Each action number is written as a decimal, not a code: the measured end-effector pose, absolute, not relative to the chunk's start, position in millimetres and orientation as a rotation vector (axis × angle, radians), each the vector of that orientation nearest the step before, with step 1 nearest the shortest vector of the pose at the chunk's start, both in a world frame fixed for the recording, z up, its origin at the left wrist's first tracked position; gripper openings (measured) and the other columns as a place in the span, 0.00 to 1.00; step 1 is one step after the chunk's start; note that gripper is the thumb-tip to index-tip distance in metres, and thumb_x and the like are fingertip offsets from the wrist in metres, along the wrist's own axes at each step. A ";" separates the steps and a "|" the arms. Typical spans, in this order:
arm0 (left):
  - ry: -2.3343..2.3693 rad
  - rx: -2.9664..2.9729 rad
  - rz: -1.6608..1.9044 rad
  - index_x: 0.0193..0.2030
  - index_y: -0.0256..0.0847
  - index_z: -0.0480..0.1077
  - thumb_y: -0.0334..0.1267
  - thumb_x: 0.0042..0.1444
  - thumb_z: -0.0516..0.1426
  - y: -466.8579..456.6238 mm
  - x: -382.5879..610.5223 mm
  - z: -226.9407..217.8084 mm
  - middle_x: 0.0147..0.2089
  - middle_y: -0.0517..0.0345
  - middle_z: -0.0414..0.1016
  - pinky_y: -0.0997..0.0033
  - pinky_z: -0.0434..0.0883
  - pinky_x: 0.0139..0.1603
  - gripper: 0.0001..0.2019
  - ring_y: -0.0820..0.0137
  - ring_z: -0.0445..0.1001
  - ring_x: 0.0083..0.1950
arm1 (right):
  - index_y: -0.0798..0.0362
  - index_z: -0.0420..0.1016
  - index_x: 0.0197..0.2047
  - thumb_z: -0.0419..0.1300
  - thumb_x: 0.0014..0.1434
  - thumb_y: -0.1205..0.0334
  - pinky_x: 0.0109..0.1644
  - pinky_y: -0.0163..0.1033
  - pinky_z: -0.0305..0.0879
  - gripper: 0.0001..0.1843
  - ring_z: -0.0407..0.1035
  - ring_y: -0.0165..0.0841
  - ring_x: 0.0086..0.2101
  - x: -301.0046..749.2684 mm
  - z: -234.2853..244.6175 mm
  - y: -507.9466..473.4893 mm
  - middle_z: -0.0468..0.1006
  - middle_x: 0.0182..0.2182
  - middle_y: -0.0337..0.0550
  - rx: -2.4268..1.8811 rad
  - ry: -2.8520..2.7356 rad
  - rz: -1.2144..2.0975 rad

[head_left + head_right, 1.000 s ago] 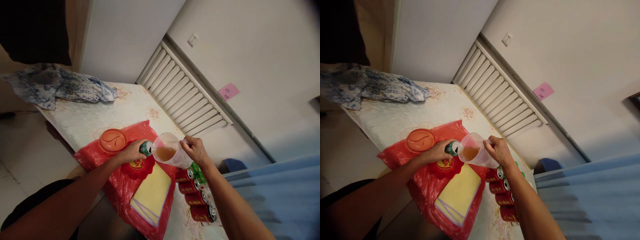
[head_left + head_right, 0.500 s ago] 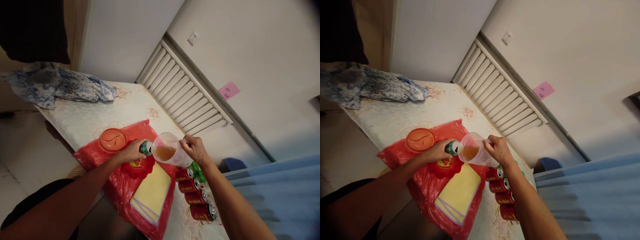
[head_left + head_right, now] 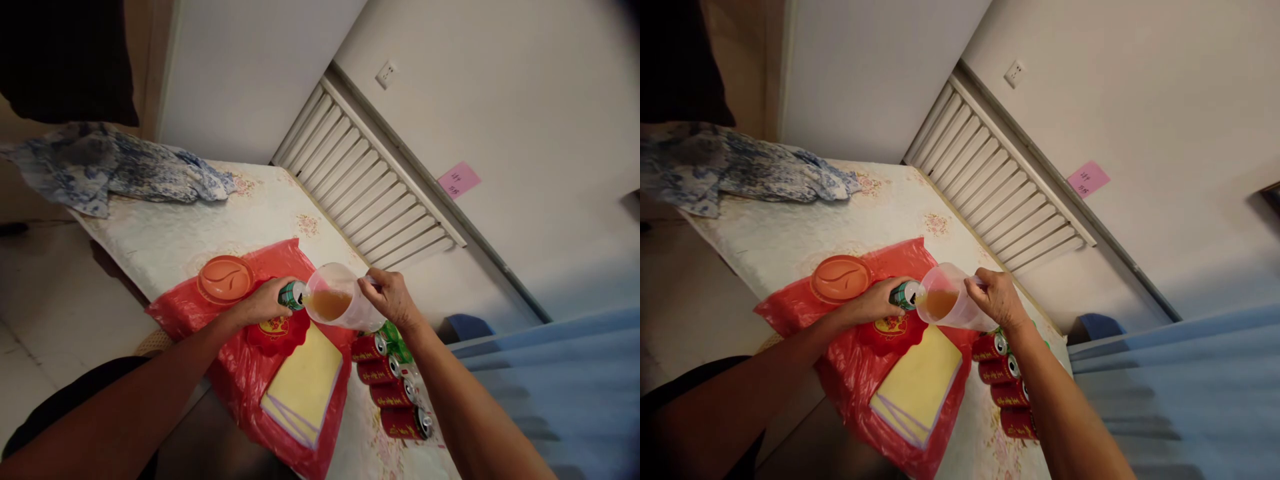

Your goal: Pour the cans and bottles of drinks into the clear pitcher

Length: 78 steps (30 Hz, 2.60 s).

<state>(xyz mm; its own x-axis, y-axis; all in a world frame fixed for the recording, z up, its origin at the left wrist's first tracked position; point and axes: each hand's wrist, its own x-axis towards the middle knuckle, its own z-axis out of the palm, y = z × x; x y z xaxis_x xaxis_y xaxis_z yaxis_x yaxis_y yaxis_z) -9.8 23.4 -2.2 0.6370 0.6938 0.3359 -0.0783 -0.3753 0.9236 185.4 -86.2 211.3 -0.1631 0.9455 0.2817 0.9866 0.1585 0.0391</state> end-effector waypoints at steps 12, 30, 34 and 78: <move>0.522 1.792 0.878 0.56 0.43 0.70 0.29 0.40 0.63 21.7 -11.1 1.0 0.56 0.54 0.76 0.62 0.69 0.57 0.31 0.59 0.73 0.55 | 0.51 0.59 0.20 0.54 0.60 0.55 0.26 0.34 0.49 0.19 0.51 0.25 0.19 185.5 211.2 -85.4 0.54 0.16 0.31 -1.900 -2.251 -0.315; 0.535 1.790 0.869 0.56 0.43 0.70 0.29 0.39 0.63 21.7 -13.3 2.8 0.54 0.55 0.76 0.63 0.69 0.56 0.31 0.59 0.74 0.54 | 0.51 0.59 0.20 0.53 0.60 0.54 0.26 0.33 0.50 0.18 0.51 0.25 0.18 180.5 214.1 -82.7 0.55 0.15 0.32 -1.883 -2.278 -0.313; 0.536 1.796 0.857 0.55 0.44 0.70 0.29 0.39 0.63 21.9 -13.5 2.7 0.54 0.56 0.76 0.64 0.69 0.56 0.31 0.60 0.74 0.54 | 0.51 0.60 0.20 0.53 0.60 0.54 0.26 0.33 0.49 0.19 0.51 0.25 0.18 179.4 214.4 -82.8 0.56 0.15 0.32 -1.882 -2.285 -0.302; 0.558 1.816 0.830 0.55 0.41 0.70 0.30 0.38 0.62 20.7 -14.7 4.8 0.51 0.55 0.77 0.66 0.71 0.51 0.31 0.61 0.75 0.51 | 0.52 0.60 0.21 0.54 0.60 0.55 0.27 0.33 0.48 0.18 0.51 0.24 0.19 187.5 206.1 -85.8 0.54 0.16 0.31 -1.891 -2.244 -0.261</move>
<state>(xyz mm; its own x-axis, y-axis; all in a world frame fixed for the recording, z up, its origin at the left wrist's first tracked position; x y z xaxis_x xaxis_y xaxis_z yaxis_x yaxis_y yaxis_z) -14.7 20.7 4.8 0.6551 0.7002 0.2841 -0.0016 -0.3747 0.9272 187.5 -85.8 206.1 -0.1652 0.9512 0.2607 0.9856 0.1686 0.0093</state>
